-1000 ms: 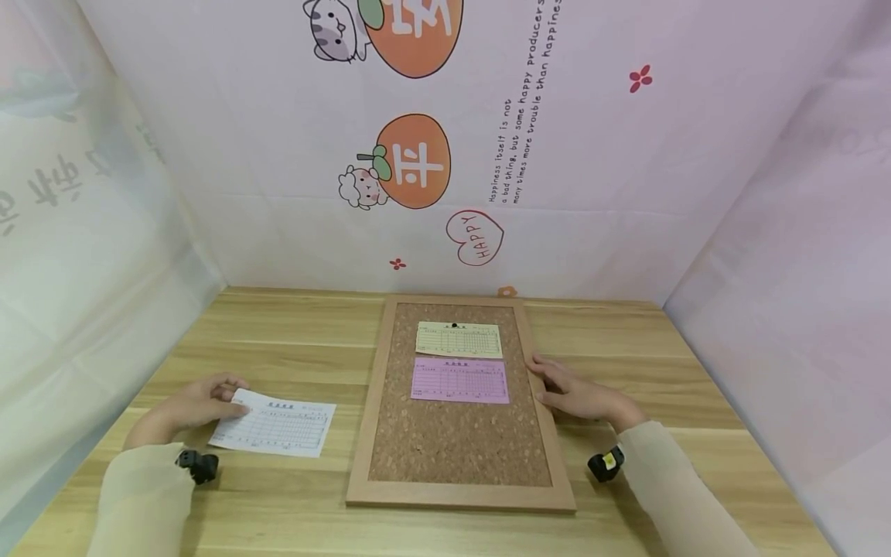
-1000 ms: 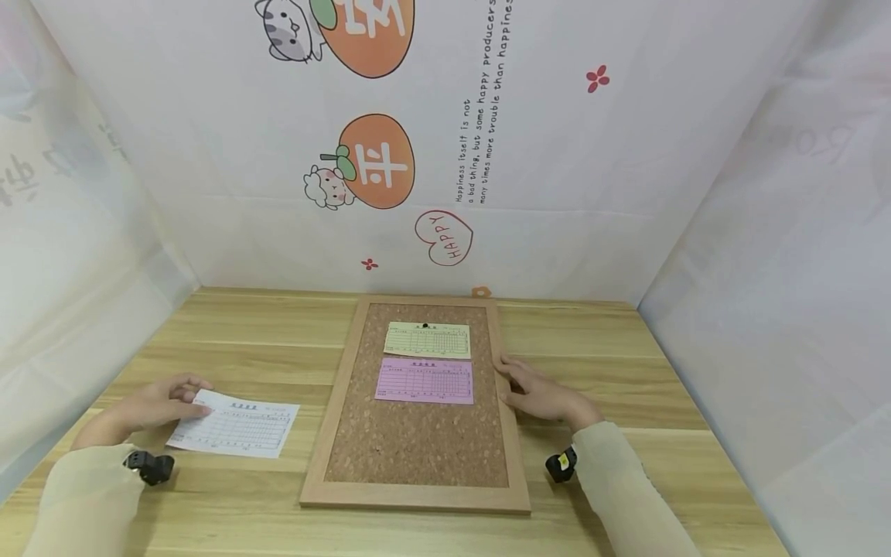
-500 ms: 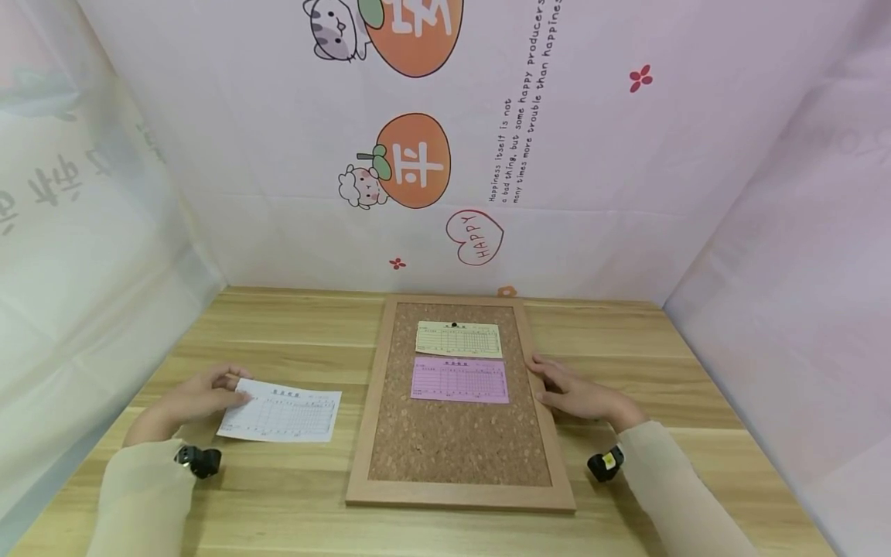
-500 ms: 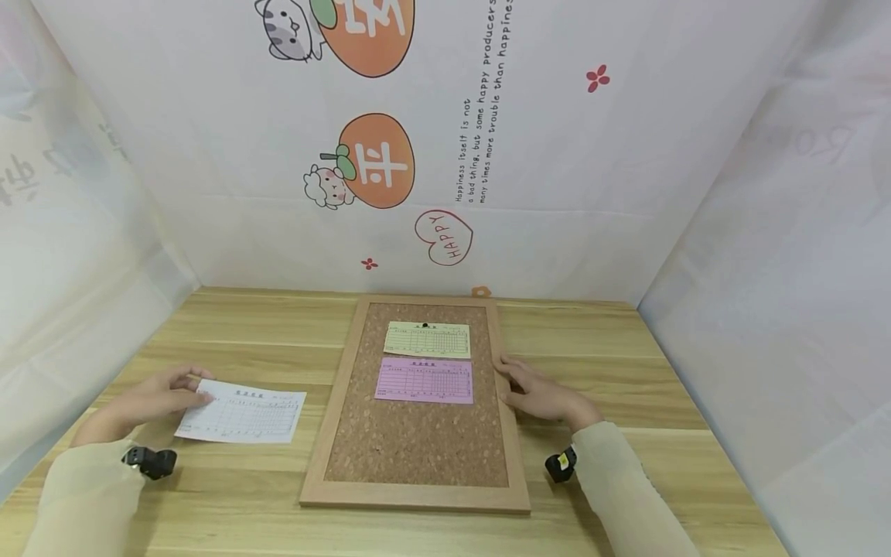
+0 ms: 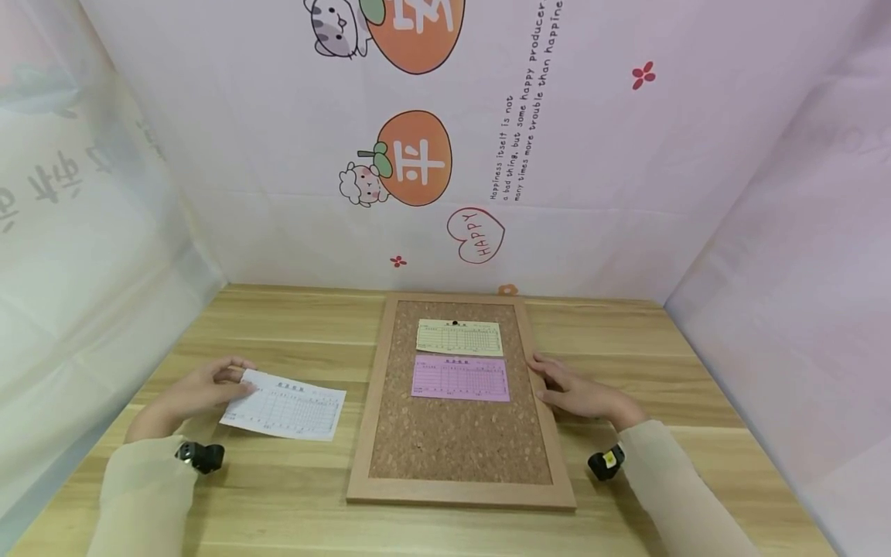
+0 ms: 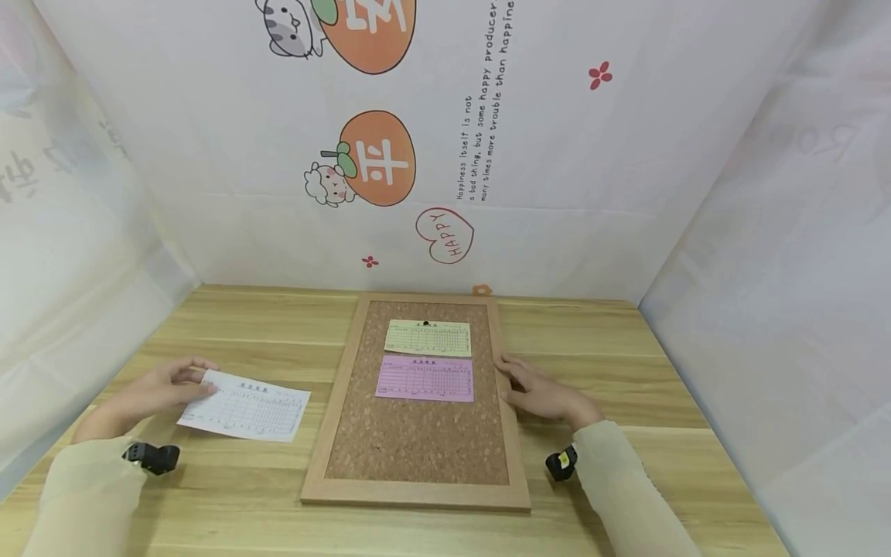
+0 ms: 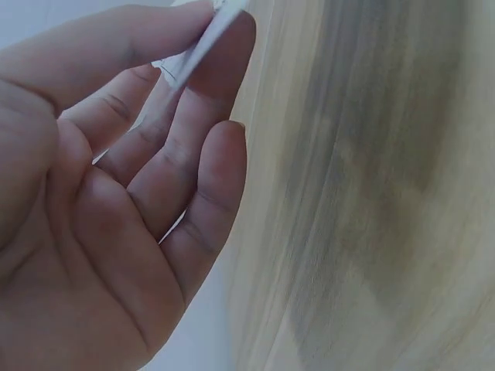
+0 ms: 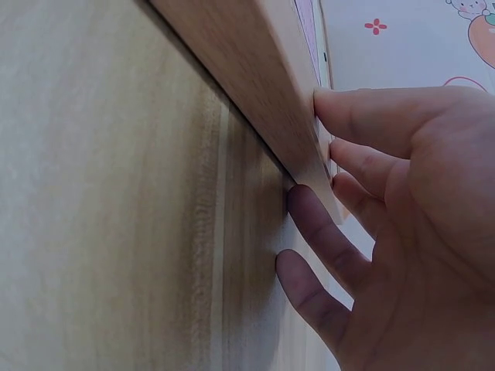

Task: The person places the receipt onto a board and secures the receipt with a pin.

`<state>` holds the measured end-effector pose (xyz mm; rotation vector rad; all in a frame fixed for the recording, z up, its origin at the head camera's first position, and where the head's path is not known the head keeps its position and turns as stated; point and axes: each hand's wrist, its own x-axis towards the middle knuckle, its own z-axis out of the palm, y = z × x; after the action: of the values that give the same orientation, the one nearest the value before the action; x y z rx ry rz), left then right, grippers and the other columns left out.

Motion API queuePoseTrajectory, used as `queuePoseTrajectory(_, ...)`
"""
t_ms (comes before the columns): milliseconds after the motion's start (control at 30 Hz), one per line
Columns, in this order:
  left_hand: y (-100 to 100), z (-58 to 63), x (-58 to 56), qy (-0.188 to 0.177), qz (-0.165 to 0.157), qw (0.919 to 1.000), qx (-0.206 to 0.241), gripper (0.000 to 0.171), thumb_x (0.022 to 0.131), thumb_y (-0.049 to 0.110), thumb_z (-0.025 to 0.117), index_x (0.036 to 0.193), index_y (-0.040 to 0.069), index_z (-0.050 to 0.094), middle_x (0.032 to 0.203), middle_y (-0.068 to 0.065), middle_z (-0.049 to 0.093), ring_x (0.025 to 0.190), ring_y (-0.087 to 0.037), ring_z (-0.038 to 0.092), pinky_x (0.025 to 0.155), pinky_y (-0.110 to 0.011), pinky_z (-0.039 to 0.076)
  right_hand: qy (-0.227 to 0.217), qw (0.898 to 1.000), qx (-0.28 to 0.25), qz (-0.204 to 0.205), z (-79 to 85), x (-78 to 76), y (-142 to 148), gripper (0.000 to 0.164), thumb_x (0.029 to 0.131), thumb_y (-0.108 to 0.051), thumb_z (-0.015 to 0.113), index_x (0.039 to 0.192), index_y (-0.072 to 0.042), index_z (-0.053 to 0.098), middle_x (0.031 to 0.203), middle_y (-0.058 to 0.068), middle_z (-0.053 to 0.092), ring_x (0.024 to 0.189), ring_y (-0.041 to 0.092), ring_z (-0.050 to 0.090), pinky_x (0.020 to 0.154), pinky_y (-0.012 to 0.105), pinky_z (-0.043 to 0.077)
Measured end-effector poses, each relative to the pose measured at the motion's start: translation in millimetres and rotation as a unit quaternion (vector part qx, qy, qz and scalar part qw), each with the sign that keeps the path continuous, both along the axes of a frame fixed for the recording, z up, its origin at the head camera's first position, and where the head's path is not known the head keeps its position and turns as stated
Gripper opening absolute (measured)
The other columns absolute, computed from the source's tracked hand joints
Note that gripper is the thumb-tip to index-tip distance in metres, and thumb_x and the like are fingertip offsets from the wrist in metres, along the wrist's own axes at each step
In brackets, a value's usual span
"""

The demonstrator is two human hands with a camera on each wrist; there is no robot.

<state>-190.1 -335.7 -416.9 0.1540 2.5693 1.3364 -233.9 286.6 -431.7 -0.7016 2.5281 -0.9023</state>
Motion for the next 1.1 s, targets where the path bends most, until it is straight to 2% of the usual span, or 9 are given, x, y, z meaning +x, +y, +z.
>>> queuePoseTrajectory(333, 2, 0.5, -2.2, 0.006, 0.023, 0.9997, -0.002, 0.05, 0.096, 0.028, 0.069, 0.131, -0.003, 0.049, 0.121, -0.02, 0.062, 0.094, -0.021, 0.063, 0.08, -0.033, 0.051, 0.004, 1.0, 0.006, 0.005, 0.9, -1.6, 0, 0.064, 0.106, -0.025, 0.051, 0.157, 0.002, 0.023, 0.163, 0.026, 0.005, 0.146, 0.051, 0.006, 0.111, 0.068, 0.016)
queuePoseTrajectory(667, 3, 6.8, 1.2, 0.021, 0.018, 0.9996, -0.004, 0.051, 0.099, 0.03, 0.065, 0.133, -0.003, 0.046, 0.13, -0.025, 0.055, 0.102, -0.022, 0.059, 0.085, -0.04, 0.048, 0.004, 1.0, 0.004, 0.002, 0.8, 0.4, 0, 0.064, 0.106, -0.025, 0.051, 0.157, 0.002, 0.023, 0.163, 0.026, 0.005, 0.146, 0.051, 0.006, 0.111, 0.068, 0.016)
queuePoseTrajectory(800, 3, 7.4, 2.3, 0.02, 0.021, 0.9995, -0.012, 0.054, 0.1, 0.035, 0.063, 0.135, -0.001, 0.044, 0.134, -0.025, 0.053, 0.11, -0.028, 0.056, 0.088, -0.043, 0.047, 0.003, 1.0, 0.003, 0.002, -0.1, 0.1, 0, 0.064, 0.106, -0.025, 0.051, 0.157, 0.002, 0.023, 0.163, 0.026, 0.006, 0.146, 0.05, 0.006, 0.111, 0.068, 0.016)
queuePoseTrajectory(967, 3, 9.0, 2.7, 0.018, 0.026, 0.9994, -0.014, 0.063, 0.099, 0.041, 0.062, 0.14, -0.002, 0.042, 0.137, -0.024, 0.05, 0.124, -0.039, 0.047, 0.093, -0.049, 0.044, 0.004, 1.0, 0.002, -0.001, -1.0, -0.4, 1, 0.064, 0.106, -0.026, 0.052, 0.157, 0.001, 0.024, 0.163, 0.025, 0.006, 0.146, 0.05, 0.006, 0.111, 0.068, 0.016)
queuePoseTrajectory(1100, 4, 10.2, 2.8, 0.022, 0.025, 0.9994, -0.011, 0.058, 0.099, 0.042, 0.062, 0.137, 0.001, 0.045, 0.132, -0.02, 0.053, 0.12, -0.035, 0.05, 0.093, -0.048, 0.044, 0.004, 1.0, 0.001, -0.002, -1.3, -0.6, 1, 0.064, 0.106, -0.026, 0.052, 0.157, 0.0, 0.024, 0.164, 0.024, 0.006, 0.147, 0.049, 0.005, 0.111, 0.068, 0.016)
